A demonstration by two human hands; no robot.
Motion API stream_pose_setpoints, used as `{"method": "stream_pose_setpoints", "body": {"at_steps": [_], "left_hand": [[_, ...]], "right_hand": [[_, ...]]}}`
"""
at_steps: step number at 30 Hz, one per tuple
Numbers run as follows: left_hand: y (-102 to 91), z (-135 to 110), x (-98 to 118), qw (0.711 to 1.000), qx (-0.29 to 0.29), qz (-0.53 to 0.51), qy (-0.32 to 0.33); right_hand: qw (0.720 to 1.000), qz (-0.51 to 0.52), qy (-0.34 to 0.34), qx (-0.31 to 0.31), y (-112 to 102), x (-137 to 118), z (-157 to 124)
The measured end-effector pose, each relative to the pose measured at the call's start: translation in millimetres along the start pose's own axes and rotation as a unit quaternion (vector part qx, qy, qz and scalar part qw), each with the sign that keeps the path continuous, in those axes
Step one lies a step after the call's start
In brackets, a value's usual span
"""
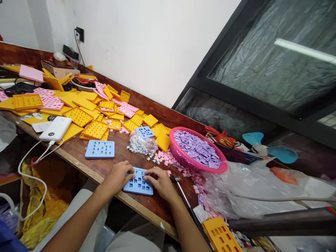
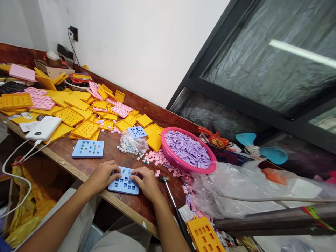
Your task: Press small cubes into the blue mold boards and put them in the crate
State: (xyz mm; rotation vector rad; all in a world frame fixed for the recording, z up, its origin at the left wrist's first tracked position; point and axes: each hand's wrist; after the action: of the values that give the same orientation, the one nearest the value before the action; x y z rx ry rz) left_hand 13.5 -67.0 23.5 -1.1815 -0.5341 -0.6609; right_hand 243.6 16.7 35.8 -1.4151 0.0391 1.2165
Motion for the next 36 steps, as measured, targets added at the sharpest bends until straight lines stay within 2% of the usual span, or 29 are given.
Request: {"method": "stream_pose_setpoints", "body": {"at_steps": [5, 9, 13, 20, 26, 29, 32, 34, 36], "left_hand": [[-4.0, 4, 3, 0.999, -0.033, 0.017, 0.017], [-1.5, 3, 8, 0.990, -0.041, 0.124, 0.048], [6.6, 0, 11, 0.974, -0.020, 0.213, 0.072], [17.7, -11, 3, 0.980, 0.055, 0.177, 0.078], [18.2, -12, 6, 0.972, 0.057, 0.215, 0.079], [17.9, -14, 12, 0.964, 0.052, 0.248, 0.080], [18.8, -19, 17, 0.963, 0.044, 0.253, 0.087], [21.0, -24, 21, 0.964, 0.041, 0.245, 0.091], [24.5, -29, 23, 0.967, 0.045, 0.234, 0.093]], "right_hand": [[0.999, -0.015, -0.031, 0.002, 2, -3, 1], [0.999, -0.036, -0.011, -0.015, -1, -4, -1], [0.999, -0.040, 0.003, 0.005, 2, -3, -1], [0.996, -0.085, -0.007, 0.039, 9, 0, 0], [0.960, -0.267, -0.079, 0.002, 17, -24, -9], [0.945, -0.312, -0.098, -0.015, 27, -40, -18], [0.934, -0.337, -0.117, -0.032, 28, -45, -24], [0.938, -0.323, -0.119, -0.034, 22, -40, -21], [0.959, -0.267, -0.094, -0.024, 13, -28, -12]]}}
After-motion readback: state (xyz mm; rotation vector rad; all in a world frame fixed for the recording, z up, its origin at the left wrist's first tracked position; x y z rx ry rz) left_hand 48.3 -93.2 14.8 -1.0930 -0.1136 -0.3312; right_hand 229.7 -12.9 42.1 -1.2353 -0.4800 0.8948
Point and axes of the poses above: each hand's wrist, its own z-axis towards the middle knuckle, its own y-axis out of the palm, x = y × z, and after that the axes turned 5 degrees about x, right-handed
